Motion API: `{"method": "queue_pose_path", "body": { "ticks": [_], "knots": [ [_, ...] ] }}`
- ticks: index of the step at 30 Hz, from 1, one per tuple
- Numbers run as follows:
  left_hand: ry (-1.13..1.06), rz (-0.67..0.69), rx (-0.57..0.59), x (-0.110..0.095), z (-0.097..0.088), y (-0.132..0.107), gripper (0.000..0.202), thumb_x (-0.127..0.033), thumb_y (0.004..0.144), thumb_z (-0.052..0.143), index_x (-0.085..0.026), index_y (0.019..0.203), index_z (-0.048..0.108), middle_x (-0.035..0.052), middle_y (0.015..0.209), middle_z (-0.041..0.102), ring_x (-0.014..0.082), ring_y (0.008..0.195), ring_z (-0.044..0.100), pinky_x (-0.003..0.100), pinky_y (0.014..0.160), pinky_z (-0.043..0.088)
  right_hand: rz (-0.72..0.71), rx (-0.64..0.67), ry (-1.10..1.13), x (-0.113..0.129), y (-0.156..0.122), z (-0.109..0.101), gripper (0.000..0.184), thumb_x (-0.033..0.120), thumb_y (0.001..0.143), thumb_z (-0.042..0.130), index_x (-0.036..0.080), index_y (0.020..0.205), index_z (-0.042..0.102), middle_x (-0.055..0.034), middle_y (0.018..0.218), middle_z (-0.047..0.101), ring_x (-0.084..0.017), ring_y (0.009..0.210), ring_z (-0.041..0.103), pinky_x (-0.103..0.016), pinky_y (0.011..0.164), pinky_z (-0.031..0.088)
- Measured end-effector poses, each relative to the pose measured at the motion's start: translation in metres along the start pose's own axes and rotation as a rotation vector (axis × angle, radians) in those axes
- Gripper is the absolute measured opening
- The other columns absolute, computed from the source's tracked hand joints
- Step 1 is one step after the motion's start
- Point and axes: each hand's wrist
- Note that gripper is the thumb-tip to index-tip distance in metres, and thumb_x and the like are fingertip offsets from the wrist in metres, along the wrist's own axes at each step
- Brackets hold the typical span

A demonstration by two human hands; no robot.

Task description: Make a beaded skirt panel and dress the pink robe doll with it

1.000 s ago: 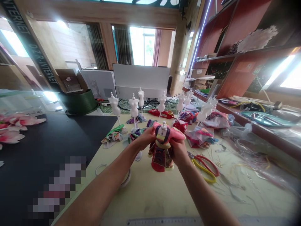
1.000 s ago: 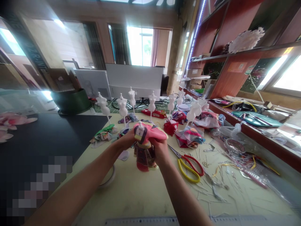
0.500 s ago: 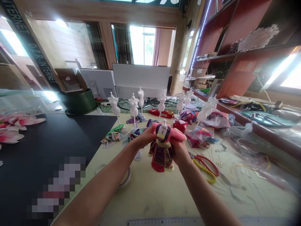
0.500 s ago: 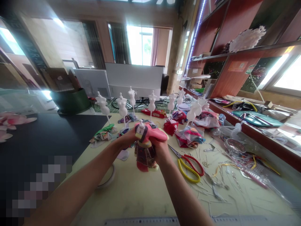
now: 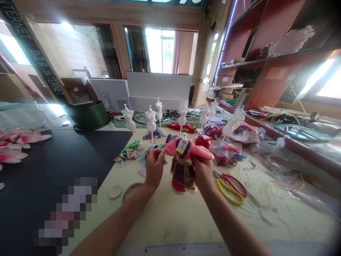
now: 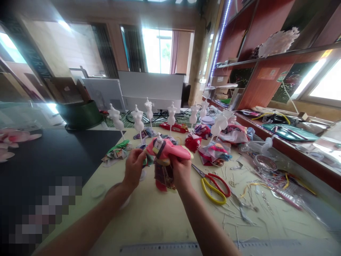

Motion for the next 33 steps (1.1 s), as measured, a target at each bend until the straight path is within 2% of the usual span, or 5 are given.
{"method": "queue_pose_path", "body": {
  "ticks": [2,8,13,19,33],
  "knots": [
    [0.036,0.08,-0.075,-0.005,-0.004,-0.019,0.018,-0.038,0.08,0.059,-0.02,0.081,0.054,-0.0003,0.075,0.055,0.0158,0.073,0.053,0.027,0.07,0.042,-0.021,-0.001,-0.024,0.001,-0.002,0.001,0.021,0.03,0.07,0.07,0.02,0.089,0.067,-0.0004,0.081,0.067,-0.017,0.072,0.058,-0.03,0.067,0.048],
    [0.15,0.269,-0.007,-0.026,0.01,-0.046,0.04,-0.035,0.071,0.072,-0.019,0.105,0.058,0.0066,0.103,0.061,0.0219,0.098,0.055,0.032,0.089,0.041,-0.05,-0.058,-0.094,0.0,-0.013,0.005,0.017,0.033,0.072,0.068,0.022,0.085,0.065,-0.0011,0.082,0.066,-0.018,0.073,0.059,-0.031,0.069,0.05],
    [0.131,0.169,0.001,-0.031,0.017,-0.039,0.034,-0.034,0.073,0.07,-0.017,0.101,0.057,0.0062,0.097,0.063,0.0203,0.092,0.057,0.031,0.084,0.042,-0.059,-0.098,-0.177,0.006,-0.025,0.007,0.013,0.032,0.072,0.068,0.022,0.077,0.063,0.0014,0.073,0.063,-0.016,0.065,0.057,-0.028,0.06,0.047],
    [0.081,0.118,0.154,-0.037,0.008,-0.032,0.035,-0.028,0.073,0.068,-0.018,0.105,0.059,0.0055,0.099,0.066,0.0201,0.092,0.059,0.031,0.085,0.044,-0.073,-0.093,-0.258,0.009,-0.035,0.005,0.021,0.031,0.07,0.067,0.02,0.058,0.054,0.0025,0.056,0.054,-0.012,0.052,0.047,-0.025,0.048,0.04],
    [0.096,0.104,0.216,-0.048,0.002,-0.031,0.02,-0.028,0.073,0.064,-0.017,0.09,0.063,0.0031,0.085,0.066,0.0183,0.081,0.057,0.027,0.072,0.045,-0.157,-0.031,-0.313,0.016,-0.04,0.006,0.022,0.033,0.07,0.064,0.018,0.061,0.051,0.0035,0.055,0.049,-0.01,0.048,0.04,-0.024,0.043,0.038]
  ]
}}
Point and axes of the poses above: each hand's wrist, its own y-axis towards the middle knuckle, its own z-axis out of the palm, x = y × z
